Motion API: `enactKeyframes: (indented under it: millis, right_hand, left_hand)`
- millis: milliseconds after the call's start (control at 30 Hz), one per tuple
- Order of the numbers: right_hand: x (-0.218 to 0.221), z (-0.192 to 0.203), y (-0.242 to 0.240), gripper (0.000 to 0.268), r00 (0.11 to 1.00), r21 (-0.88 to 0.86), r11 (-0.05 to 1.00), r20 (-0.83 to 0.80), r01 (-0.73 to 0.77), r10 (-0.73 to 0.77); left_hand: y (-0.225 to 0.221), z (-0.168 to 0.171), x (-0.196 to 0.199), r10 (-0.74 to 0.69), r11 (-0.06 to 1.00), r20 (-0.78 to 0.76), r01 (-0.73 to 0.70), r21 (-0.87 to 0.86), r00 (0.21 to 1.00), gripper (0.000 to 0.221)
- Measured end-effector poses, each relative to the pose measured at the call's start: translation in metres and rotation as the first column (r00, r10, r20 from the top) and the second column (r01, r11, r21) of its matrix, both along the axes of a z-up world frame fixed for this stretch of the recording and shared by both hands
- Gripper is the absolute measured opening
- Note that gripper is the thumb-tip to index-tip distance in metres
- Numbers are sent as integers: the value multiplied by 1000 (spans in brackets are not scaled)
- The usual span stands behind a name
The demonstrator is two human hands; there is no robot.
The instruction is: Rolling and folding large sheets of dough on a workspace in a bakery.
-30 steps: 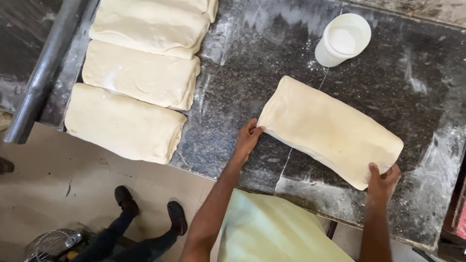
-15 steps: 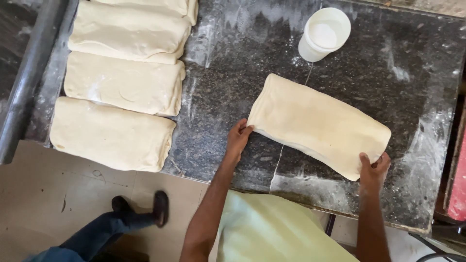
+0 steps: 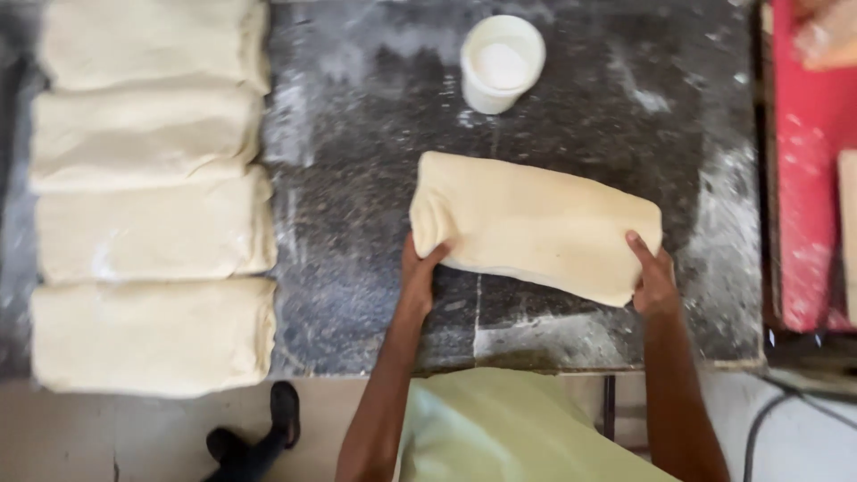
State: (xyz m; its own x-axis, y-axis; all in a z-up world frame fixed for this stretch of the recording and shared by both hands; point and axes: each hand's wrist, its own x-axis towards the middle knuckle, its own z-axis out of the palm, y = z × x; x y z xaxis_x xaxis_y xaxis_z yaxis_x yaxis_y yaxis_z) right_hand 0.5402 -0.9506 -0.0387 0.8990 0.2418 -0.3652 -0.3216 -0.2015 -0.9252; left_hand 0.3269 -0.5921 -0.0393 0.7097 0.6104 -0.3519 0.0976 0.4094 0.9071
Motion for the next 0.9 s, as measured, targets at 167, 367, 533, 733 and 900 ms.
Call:
enactKeyframes:
  millis: [167, 367, 533, 733, 900]
  right_hand:
    - [-7, -41, -29, 57, 951, 738, 632, -308, 236, 3]
    - [0, -20, 37, 62, 935, 481, 846, -351, 230, -54]
    - [-1, -31, 55, 60, 973, 666, 721, -222, 193, -55]
    - [75, 41, 157, 35, 979, -202, 979, 189, -35, 74]
    - [107, 100, 246, 58, 445, -462, 859, 736, -222, 510]
  left_hand:
    - [22, -23, 8, 182, 879, 127, -103, -465, 975, 65]
    - [38, -32, 38, 126, 752, 194, 34, -659, 973, 63]
    - [59, -15, 33, 368, 707, 192, -140, -693, 910, 64]
    - [170, -25, -7, 396, 896, 174, -338, -289, 902, 30]
    - [180, 42, -50, 634, 719, -7, -585, 376, 774, 17]
